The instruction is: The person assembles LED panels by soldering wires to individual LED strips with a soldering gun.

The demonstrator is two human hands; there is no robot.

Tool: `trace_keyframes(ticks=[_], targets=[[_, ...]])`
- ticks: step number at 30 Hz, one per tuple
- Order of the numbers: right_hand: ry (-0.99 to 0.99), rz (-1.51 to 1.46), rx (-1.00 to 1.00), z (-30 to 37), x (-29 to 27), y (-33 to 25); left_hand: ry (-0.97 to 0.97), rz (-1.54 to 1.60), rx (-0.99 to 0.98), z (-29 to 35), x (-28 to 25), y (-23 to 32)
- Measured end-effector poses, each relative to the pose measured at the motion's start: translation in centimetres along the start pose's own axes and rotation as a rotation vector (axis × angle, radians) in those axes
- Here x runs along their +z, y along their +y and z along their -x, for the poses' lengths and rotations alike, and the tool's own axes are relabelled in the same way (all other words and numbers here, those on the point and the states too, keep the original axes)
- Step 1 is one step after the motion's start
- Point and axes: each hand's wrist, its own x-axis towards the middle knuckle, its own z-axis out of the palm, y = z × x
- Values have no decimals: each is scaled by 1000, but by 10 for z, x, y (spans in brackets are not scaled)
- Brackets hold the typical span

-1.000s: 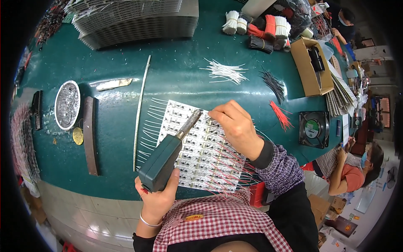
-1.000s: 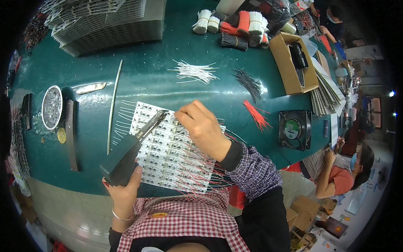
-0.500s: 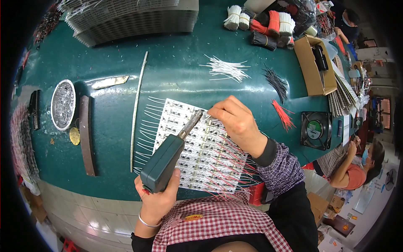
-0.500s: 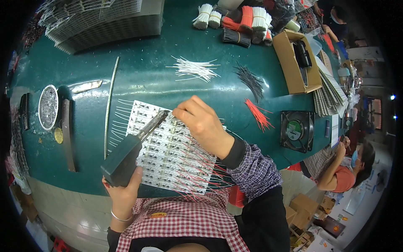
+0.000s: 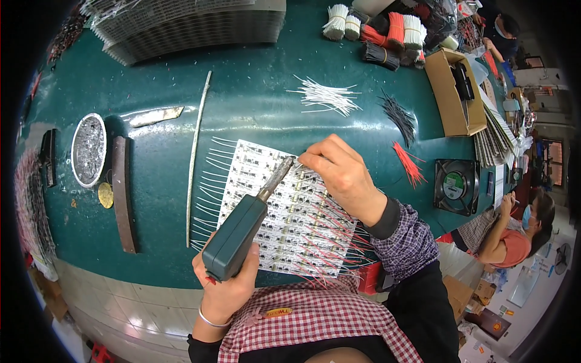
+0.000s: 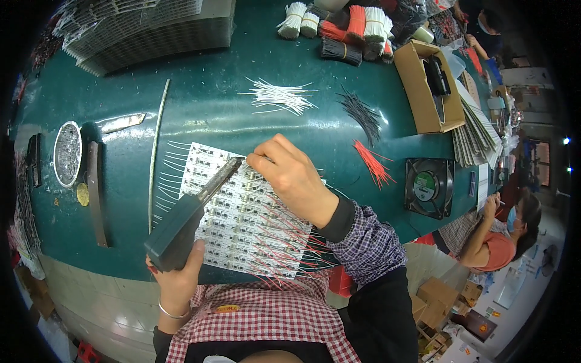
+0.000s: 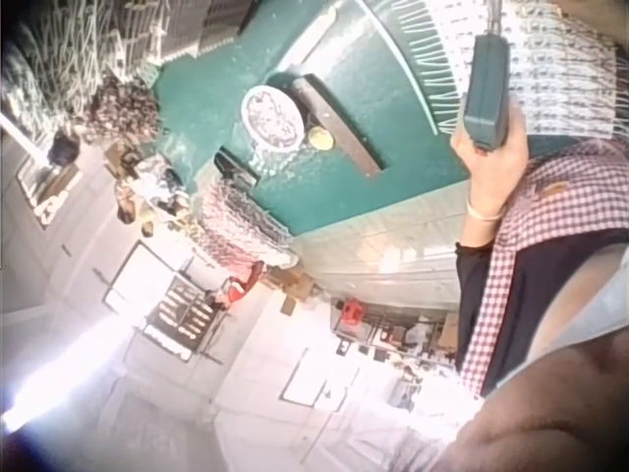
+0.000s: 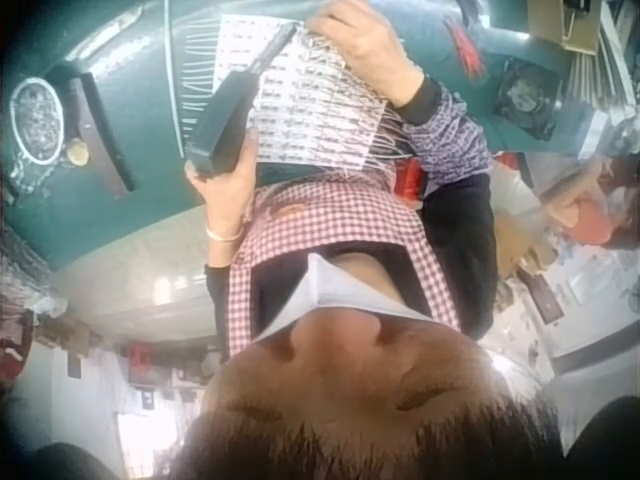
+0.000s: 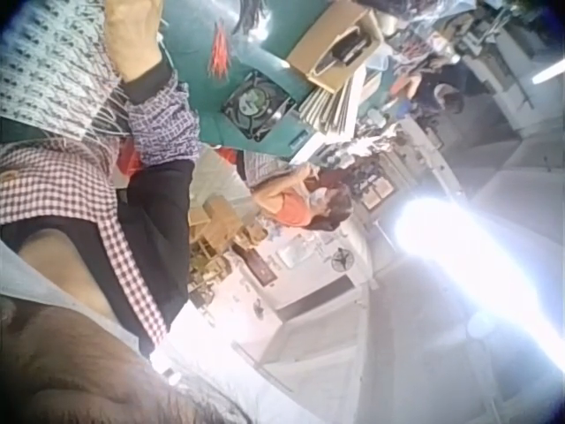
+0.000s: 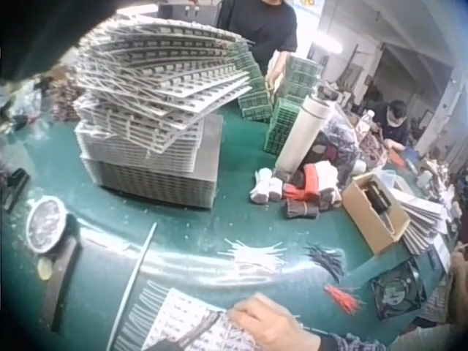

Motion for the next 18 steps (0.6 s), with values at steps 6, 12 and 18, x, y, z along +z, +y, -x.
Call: trace_keyframes(ticks=[6, 12, 18], targets=[[-40, 33, 2, 3, -1, 0, 64, -13, -136, 14, -3, -1], [-10, 90, -54, 5, 0, 0, 3, 40, -122, 23, -9, -10], [47, 83, -112, 11, 1, -7, 11, 51, -221, 32, -12, -8]])
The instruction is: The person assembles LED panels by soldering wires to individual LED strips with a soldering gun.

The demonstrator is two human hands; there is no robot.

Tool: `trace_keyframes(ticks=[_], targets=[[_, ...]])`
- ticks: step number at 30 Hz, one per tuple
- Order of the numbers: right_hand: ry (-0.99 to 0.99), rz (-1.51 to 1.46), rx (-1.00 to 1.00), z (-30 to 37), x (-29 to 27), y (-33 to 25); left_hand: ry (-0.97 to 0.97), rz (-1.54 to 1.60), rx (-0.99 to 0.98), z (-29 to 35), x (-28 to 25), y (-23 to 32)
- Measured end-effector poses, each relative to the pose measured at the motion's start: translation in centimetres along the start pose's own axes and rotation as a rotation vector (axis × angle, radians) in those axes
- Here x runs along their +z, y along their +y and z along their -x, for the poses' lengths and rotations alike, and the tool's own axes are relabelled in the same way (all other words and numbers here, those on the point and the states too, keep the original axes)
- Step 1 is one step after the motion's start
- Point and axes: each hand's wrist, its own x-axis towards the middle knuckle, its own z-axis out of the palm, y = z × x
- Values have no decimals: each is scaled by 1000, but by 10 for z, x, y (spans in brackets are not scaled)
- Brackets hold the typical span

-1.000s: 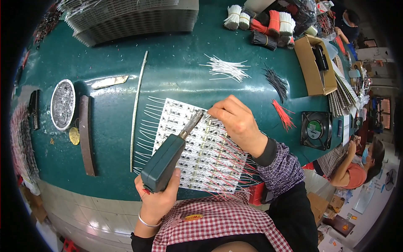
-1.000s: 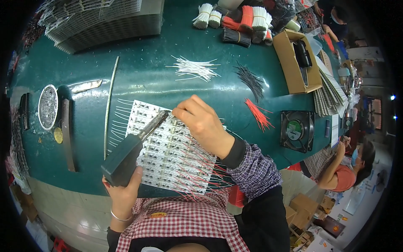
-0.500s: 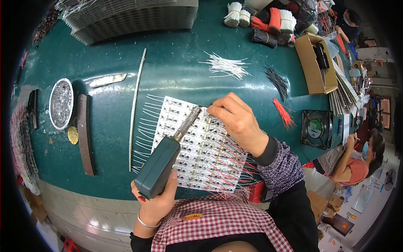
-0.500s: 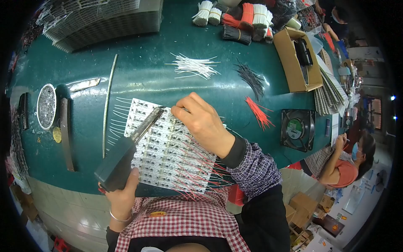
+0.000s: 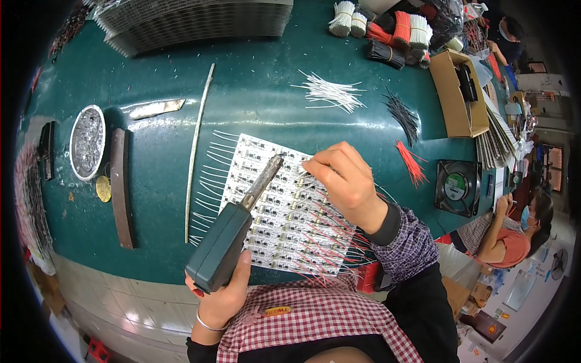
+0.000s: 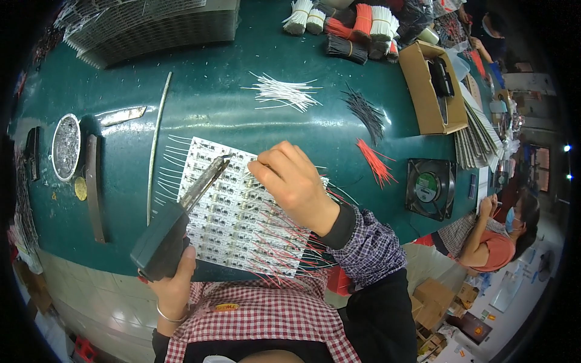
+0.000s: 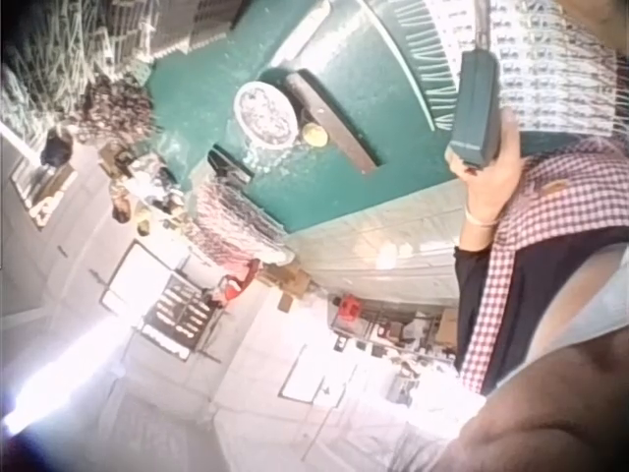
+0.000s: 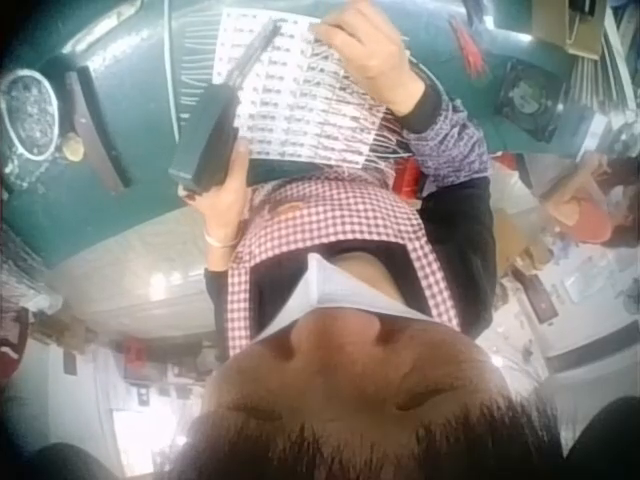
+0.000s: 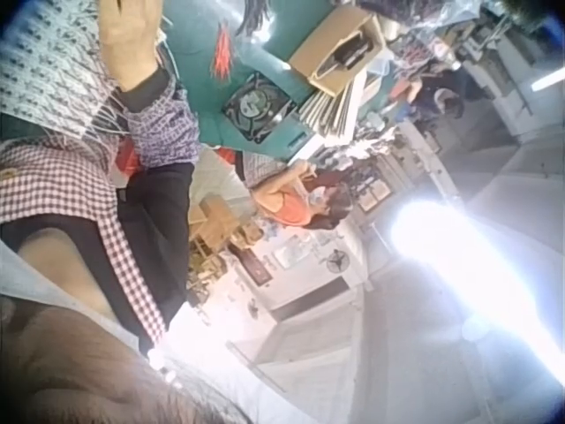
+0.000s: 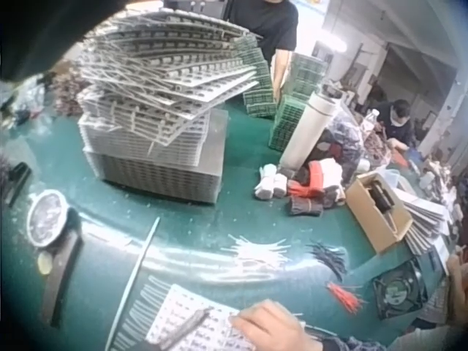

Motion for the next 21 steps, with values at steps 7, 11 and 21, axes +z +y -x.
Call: trace_keyframes(ticks=[7, 11, 21], targets=[[-68, -74, 37, 2, 1, 0, -10, 54, -113, -1, 4, 10], [-69, -74, 43, 1, 1, 0, -13, 27, -114, -1, 4, 10], [34, -34, 83, 2, -1, -4, 41, 12, -15, -3, 7, 9]])
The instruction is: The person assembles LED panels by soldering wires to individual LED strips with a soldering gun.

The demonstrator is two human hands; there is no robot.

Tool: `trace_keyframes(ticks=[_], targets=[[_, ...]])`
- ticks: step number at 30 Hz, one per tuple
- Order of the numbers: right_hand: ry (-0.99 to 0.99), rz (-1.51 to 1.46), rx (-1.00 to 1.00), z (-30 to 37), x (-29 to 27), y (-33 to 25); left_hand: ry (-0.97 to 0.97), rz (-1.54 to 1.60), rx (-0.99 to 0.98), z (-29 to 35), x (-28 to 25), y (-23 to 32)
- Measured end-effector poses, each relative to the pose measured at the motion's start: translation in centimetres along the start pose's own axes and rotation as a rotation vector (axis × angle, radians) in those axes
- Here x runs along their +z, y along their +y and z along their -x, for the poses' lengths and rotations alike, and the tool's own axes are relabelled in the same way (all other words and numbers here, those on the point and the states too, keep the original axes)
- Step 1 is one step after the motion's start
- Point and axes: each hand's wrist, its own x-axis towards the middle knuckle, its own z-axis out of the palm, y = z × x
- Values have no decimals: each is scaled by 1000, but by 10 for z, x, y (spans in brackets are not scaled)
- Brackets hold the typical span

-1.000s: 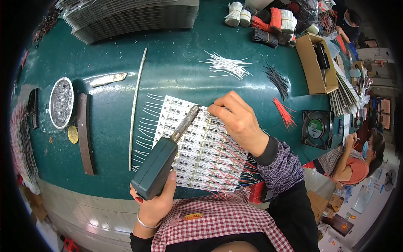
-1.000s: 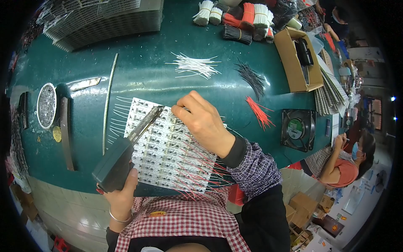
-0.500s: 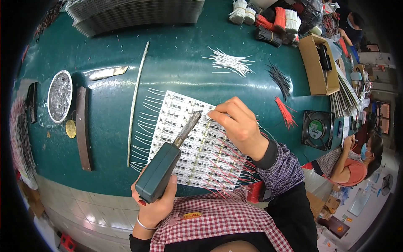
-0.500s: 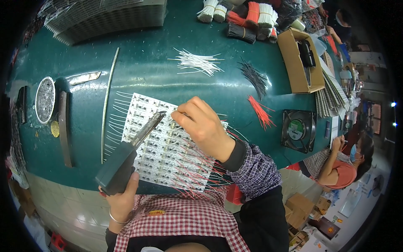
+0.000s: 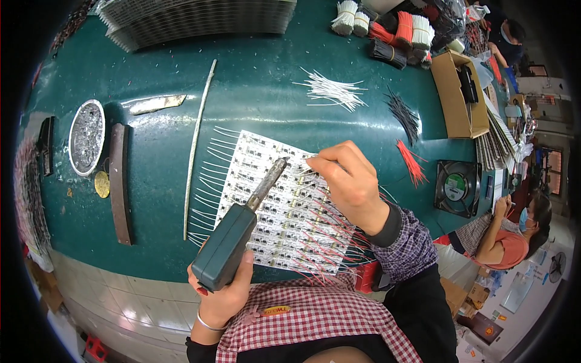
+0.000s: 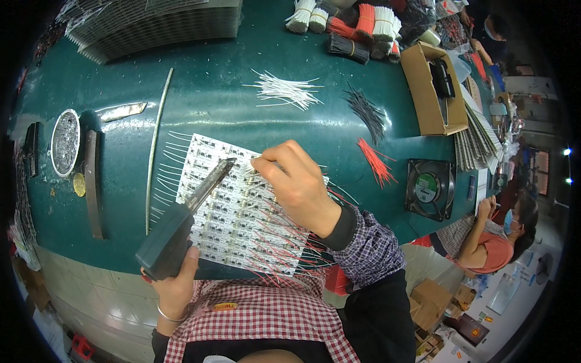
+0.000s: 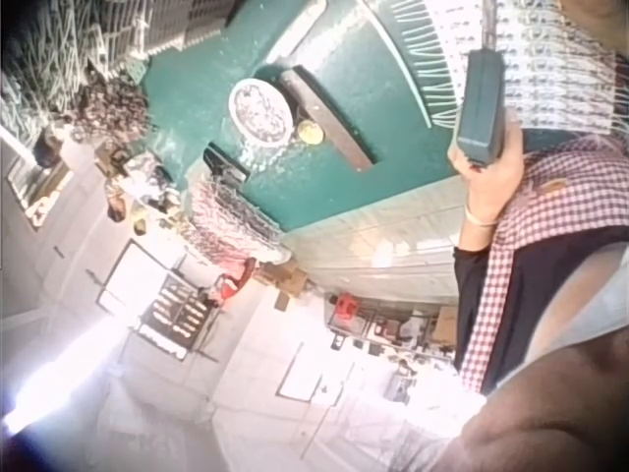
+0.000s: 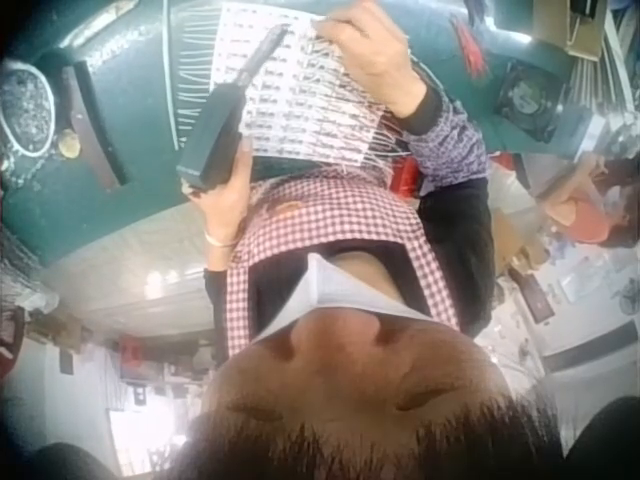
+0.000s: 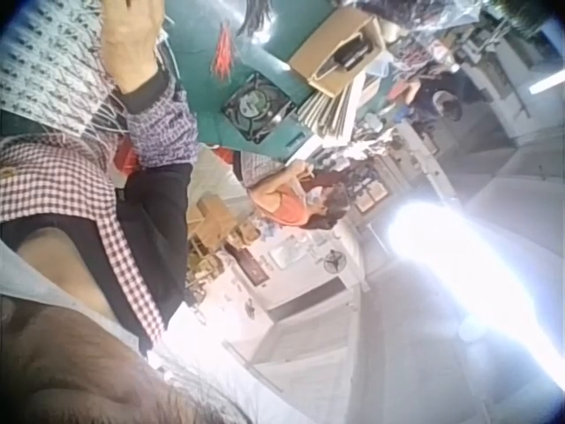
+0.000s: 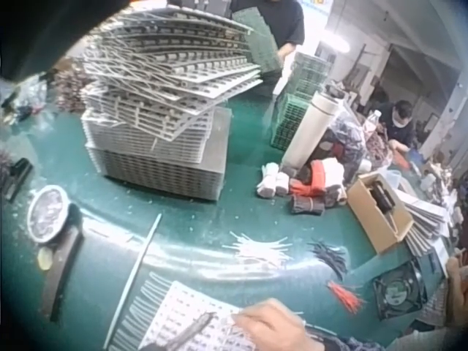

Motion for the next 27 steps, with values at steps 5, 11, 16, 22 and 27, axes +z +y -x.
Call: trace_keyframes(ticks=[5, 11, 16, 22, 27], targets=[[45, 0, 77, -3, -2, 6, 34, -30, 10, 2, 0, -8], [-46, -91, 163, -8, 3, 7, 47, -35, 42, 1, 1, -7], [-54, -78, 154, -13, 4, 7, 58, 18, -37, 2, -1, -10], [-57, -68, 208, -20, 0, 10, 4, 21, 49, 3, -4, -20], [44, -42, 293, -33, -14, 24, -13, -7, 38, 5, -7, -24]])
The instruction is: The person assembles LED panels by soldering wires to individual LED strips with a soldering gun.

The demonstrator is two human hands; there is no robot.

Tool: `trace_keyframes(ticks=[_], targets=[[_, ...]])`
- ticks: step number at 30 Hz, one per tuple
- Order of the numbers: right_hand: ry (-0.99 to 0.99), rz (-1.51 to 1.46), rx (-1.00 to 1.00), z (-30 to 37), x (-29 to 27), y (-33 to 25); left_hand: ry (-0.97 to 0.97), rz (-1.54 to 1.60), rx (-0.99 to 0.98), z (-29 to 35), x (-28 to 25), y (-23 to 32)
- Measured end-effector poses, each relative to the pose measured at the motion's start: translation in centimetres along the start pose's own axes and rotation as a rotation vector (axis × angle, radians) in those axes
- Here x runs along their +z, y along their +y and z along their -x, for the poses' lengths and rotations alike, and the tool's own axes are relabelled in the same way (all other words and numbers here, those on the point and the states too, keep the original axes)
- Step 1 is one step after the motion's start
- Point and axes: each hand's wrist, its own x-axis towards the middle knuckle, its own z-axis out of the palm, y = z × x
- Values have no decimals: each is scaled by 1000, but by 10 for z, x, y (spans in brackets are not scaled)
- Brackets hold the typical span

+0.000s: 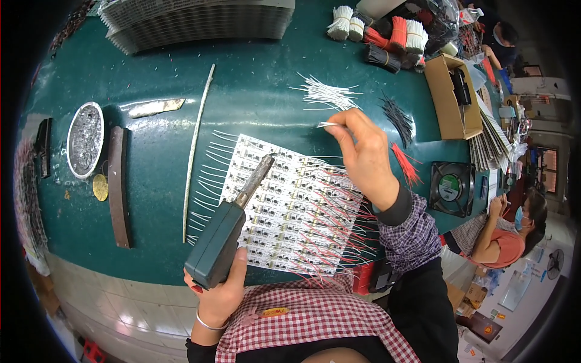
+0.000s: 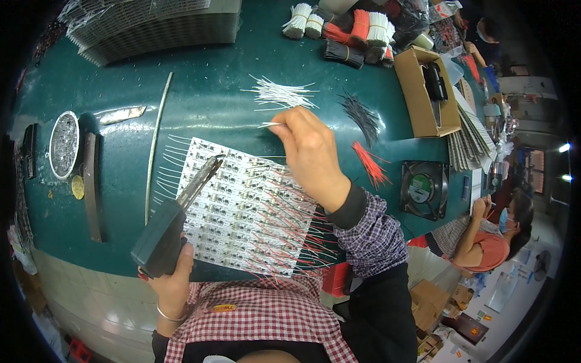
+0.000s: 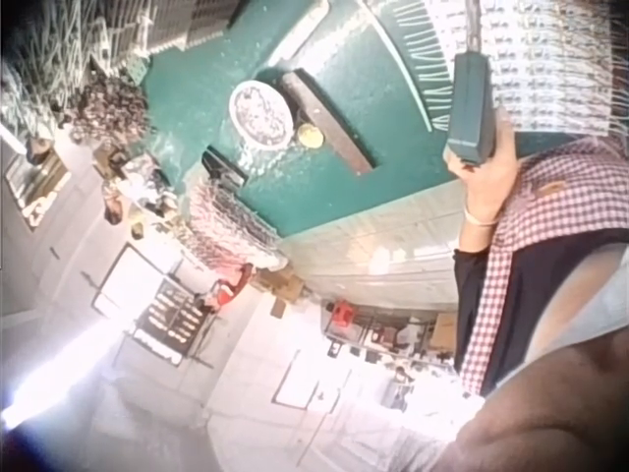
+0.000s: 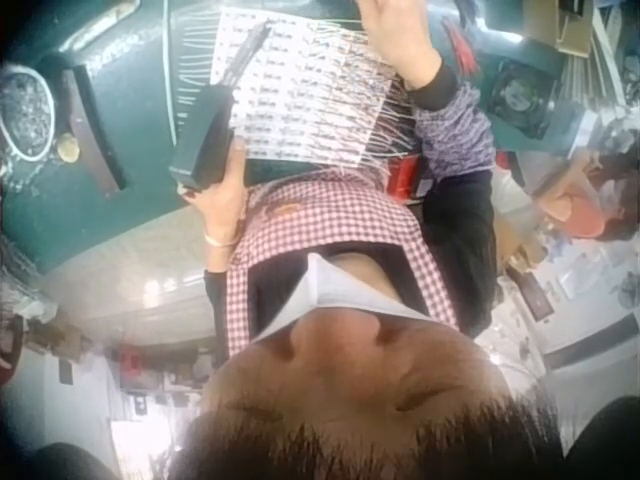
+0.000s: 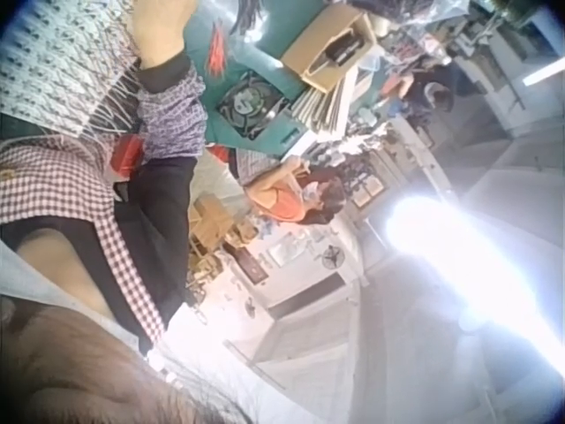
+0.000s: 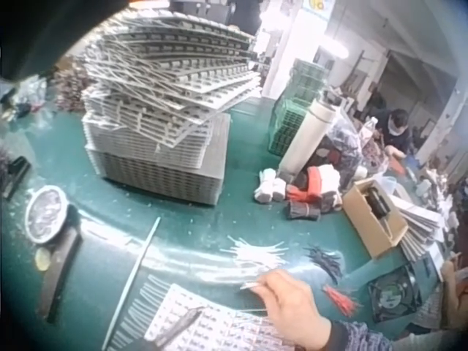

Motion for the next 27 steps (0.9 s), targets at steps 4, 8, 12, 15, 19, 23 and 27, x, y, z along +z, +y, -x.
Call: trace_keyframes(ticks=[4, 8, 12, 15, 19, 23, 27], targets=[[-21, 70, -56, -4, -8, 6, 3, -6, 69, -3, 1, 1], [-153, 250, -199, -11, -19, 2, 1, 9, 50, -3, 1, 3], [-290, 593, -372, -21, -23, -14, 2, 15, 44, -5, 0, 4], [-370, 805, -502, -27, -16, -23, 4, 26, 53, -3, 0, 3], [-439, 890, -575, -16, 3, -21, 105, 105, -55, -5, 7, 13], [-446, 902, -559, -11, 6, -17, 108, 77, 17, -4, 2, 9], [-286, 557, -436, -8, -4, -16, 29, 40, 14, 1, -7, 1]])
